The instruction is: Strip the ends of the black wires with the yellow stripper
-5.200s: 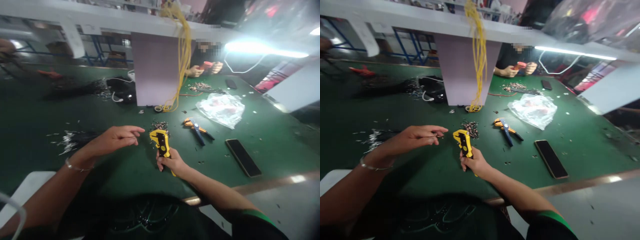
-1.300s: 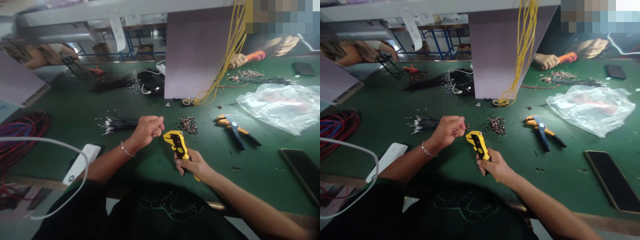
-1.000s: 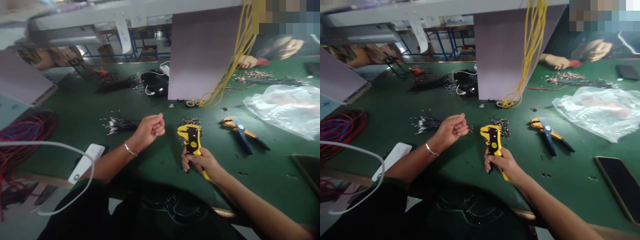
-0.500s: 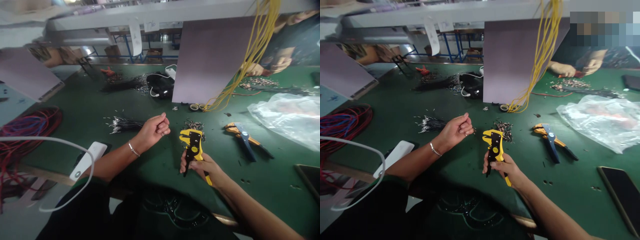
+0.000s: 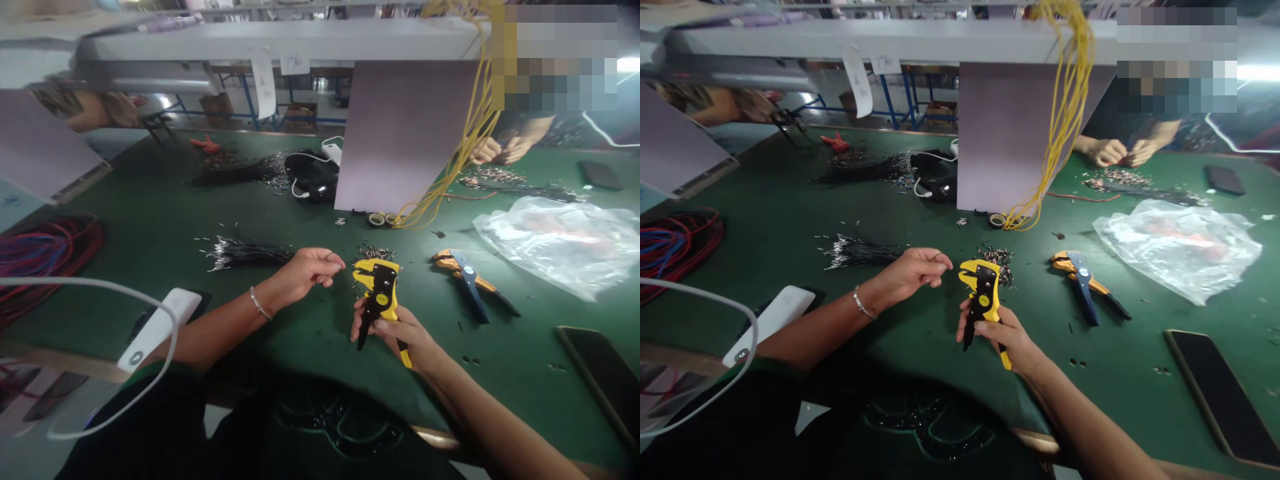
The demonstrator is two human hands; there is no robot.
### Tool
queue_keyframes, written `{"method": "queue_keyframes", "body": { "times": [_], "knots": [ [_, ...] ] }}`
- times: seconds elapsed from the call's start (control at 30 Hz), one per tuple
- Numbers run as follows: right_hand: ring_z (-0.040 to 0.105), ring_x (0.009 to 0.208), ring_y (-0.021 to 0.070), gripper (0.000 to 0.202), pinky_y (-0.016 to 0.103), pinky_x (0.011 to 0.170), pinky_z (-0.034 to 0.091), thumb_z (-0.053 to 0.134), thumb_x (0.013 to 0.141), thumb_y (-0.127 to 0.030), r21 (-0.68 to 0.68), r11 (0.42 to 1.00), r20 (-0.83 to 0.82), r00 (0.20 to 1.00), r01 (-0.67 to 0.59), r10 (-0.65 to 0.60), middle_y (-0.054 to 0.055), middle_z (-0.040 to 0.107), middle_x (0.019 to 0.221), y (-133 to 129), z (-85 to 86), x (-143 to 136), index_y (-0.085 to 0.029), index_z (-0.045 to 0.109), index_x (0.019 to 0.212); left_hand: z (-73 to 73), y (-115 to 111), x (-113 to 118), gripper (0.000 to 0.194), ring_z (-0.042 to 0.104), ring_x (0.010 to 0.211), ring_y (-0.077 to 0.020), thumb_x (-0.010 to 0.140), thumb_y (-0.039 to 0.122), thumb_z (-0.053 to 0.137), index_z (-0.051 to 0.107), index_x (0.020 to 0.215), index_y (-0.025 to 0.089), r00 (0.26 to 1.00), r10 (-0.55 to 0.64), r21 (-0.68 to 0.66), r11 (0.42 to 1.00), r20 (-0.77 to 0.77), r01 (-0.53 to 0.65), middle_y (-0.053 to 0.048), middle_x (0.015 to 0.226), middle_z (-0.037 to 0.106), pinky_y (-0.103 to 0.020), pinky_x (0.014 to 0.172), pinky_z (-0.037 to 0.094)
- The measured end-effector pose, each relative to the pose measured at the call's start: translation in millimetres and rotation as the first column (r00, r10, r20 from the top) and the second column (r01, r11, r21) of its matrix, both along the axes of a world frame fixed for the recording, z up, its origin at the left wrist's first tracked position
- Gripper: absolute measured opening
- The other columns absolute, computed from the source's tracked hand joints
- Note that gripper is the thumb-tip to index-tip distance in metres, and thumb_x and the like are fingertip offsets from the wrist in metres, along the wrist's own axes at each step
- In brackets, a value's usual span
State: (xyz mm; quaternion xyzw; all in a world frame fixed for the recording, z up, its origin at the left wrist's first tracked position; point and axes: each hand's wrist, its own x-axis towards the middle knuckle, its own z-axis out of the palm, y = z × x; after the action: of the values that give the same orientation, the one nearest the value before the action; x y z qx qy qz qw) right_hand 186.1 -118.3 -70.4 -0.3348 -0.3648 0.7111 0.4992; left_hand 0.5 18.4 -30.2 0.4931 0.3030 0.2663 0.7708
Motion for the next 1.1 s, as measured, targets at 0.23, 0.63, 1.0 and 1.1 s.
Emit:
{"method": "queue_keyframes", "body": {
  "times": [0.23, 0.63, 1.0, 1.1],
  "knots": [
    [0.064, 0.083, 0.0233, 0.042, 0.039, 0.078, 0.047, 0.069, 0.077, -0.036, 0.086, 0.996, 0.113, 0.994, -0.011, 0.002, 0.009, 0.067, 0.090, -1, -1.4, -5, -0.016, 0.058, 0.113, -1.2, -16, 8, 0.014, 0.042, 0.052, -0.0043, 0.070, 0.021, 0.073, 0.065, 0.076, 0.011, 0.979, -0.197, 0.037, 0.979, -0.050, 0.199, 0.002, 0.063, 0.051, -0.022, 0.049, 0.024],
    [0.062, 0.075, 0.0220, 0.036, 0.039, 0.075, 0.049, 0.077, 0.067, -0.032, 0.026, 0.990, 0.072, 0.988, -0.138, 0.136, 0.008, 0.068, 0.082, 5, 11.6, -9, -0.014, 0.065, 0.096, -0.5, -23, 6, 0.014, 0.040, 0.049, -0.0053, 0.071, 0.022, 0.073, 0.065, 0.068, 0.011, 0.981, -0.193, 0.012, 0.981, -0.009, 0.193, 0.001, 0.057, 0.052, -0.023, 0.048, 0.025],
    [0.066, 0.073, 0.0215, 0.027, 0.044, 0.081, 0.051, 0.080, 0.063, -0.018, -0.010, 0.956, 0.103, 0.951, 0.295, -0.292, 0.006, 0.070, 0.087, 22, 6.0, -16, -0.016, 0.067, 0.087, 8.0, -15, 2, 0.019, 0.055, 0.066, -0.0090, 0.087, 0.021, 0.060, 0.071, 0.093, 0.007, 0.962, 0.015, -0.197, 0.980, 0.274, 0.041, -0.007, 0.080, 0.061, -0.026, 0.069, 0.045],
    [0.066, 0.071, 0.0206, 0.032, 0.043, 0.079, 0.052, 0.082, 0.060, -0.019, -0.018, 0.939, 0.116, 0.934, 0.342, -0.338, 0.006, 0.071, 0.090, 29, 4.9, -26, -0.016, 0.066, 0.087, 10.0, -16, 3, 0.019, 0.055, 0.064, -0.0087, 0.087, 0.020, 0.059, 0.071, 0.092, 0.007, 0.944, 0.036, -0.240, 0.970, 0.328, 0.046, -0.007, 0.078, 0.061, -0.025, 0.068, 0.046]
  ]
}}
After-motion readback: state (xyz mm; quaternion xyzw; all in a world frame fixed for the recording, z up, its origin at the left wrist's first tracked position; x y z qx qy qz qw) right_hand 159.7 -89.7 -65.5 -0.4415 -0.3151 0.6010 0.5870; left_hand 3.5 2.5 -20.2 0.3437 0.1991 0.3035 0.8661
